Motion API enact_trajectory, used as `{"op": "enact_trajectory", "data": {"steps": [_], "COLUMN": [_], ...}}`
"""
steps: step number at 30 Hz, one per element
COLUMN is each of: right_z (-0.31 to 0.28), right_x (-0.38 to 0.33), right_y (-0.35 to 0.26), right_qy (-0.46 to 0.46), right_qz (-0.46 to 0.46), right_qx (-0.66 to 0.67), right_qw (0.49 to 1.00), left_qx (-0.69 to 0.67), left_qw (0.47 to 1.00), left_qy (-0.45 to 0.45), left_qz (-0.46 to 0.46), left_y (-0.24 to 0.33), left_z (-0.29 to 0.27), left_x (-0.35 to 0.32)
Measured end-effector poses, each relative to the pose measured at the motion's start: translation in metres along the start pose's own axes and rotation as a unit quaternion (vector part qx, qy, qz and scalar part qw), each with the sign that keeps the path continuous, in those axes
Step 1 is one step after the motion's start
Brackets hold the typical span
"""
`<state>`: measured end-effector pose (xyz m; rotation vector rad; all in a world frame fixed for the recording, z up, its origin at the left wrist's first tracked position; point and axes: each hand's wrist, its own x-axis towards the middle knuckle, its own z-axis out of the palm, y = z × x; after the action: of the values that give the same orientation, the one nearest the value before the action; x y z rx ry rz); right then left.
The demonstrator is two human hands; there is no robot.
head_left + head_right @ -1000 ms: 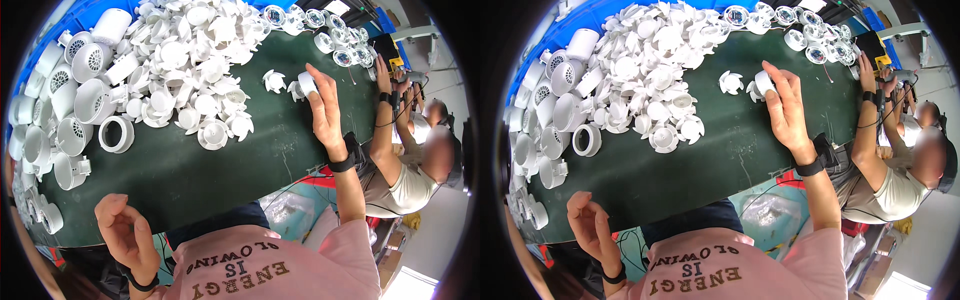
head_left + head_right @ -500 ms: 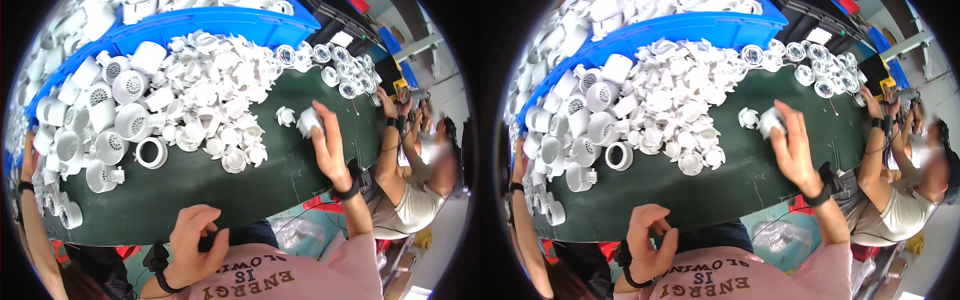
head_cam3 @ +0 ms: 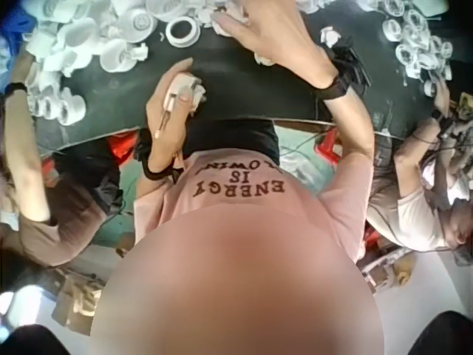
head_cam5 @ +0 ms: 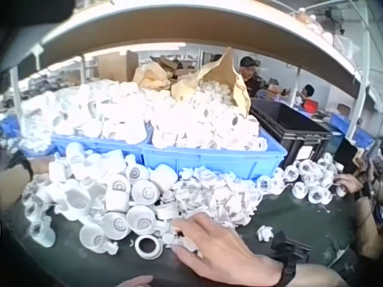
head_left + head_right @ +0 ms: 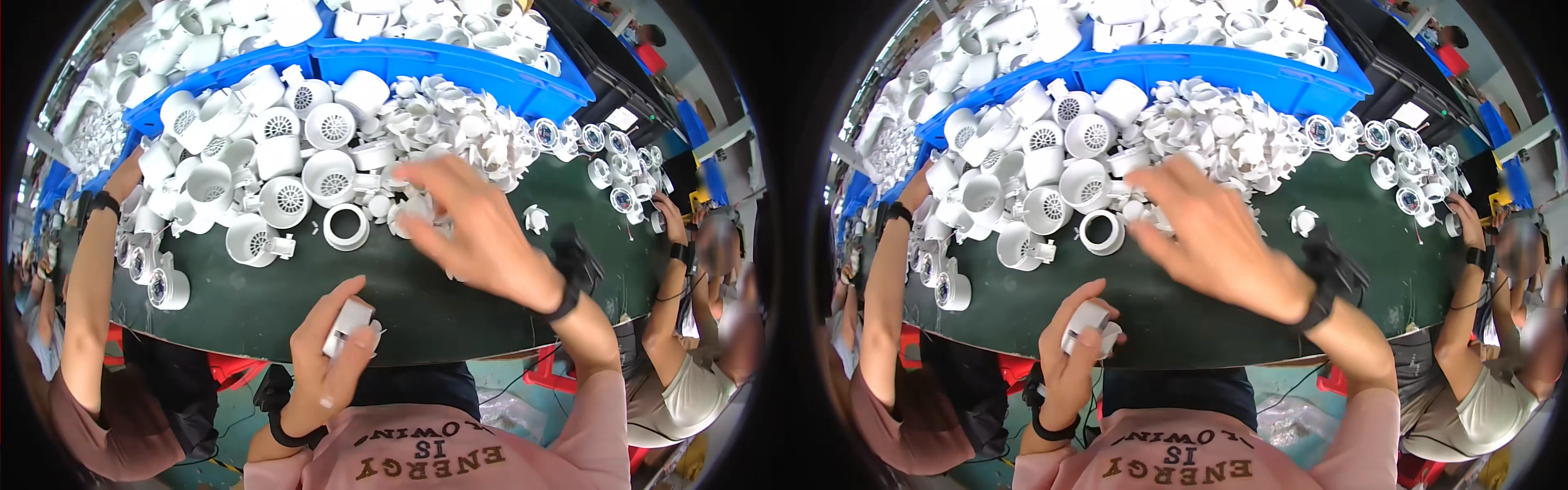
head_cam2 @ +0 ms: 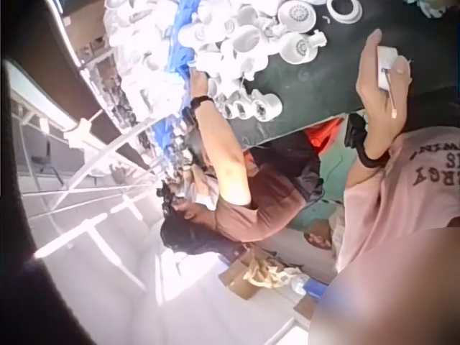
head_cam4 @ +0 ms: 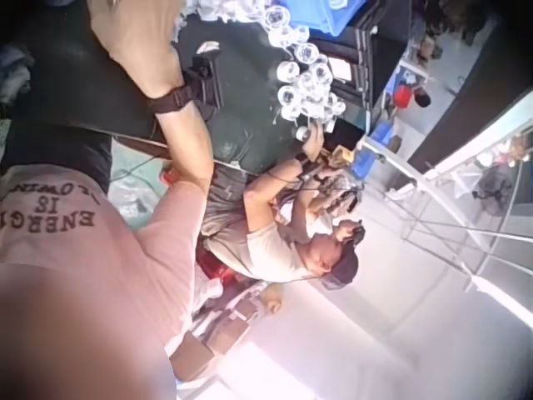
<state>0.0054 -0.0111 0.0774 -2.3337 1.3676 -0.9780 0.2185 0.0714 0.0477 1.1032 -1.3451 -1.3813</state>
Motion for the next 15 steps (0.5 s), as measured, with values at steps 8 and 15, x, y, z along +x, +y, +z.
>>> {"op": "enact_trajectory", "data": {"steps": [8,15], "right_z": [0.029,-0.016], "right_x": [0.044,-0.028], "right_y": [0.02,-0.041], "right_qy": [0.031,-0.142], "right_qz": [-0.048,0.072], "right_qx": [-0.263,0.229], "right_qw": [0.963,0.96], "left_qx": [-0.174,-0.201], "left_qw": [0.974,0.975], "left_qy": [-0.055,0.009], "left_qz": [-0.131,-0.096], "left_y": [-0.007,-0.002], "left_z": [-0.005,-0.011], "left_x": [-0.001,0.004]}}
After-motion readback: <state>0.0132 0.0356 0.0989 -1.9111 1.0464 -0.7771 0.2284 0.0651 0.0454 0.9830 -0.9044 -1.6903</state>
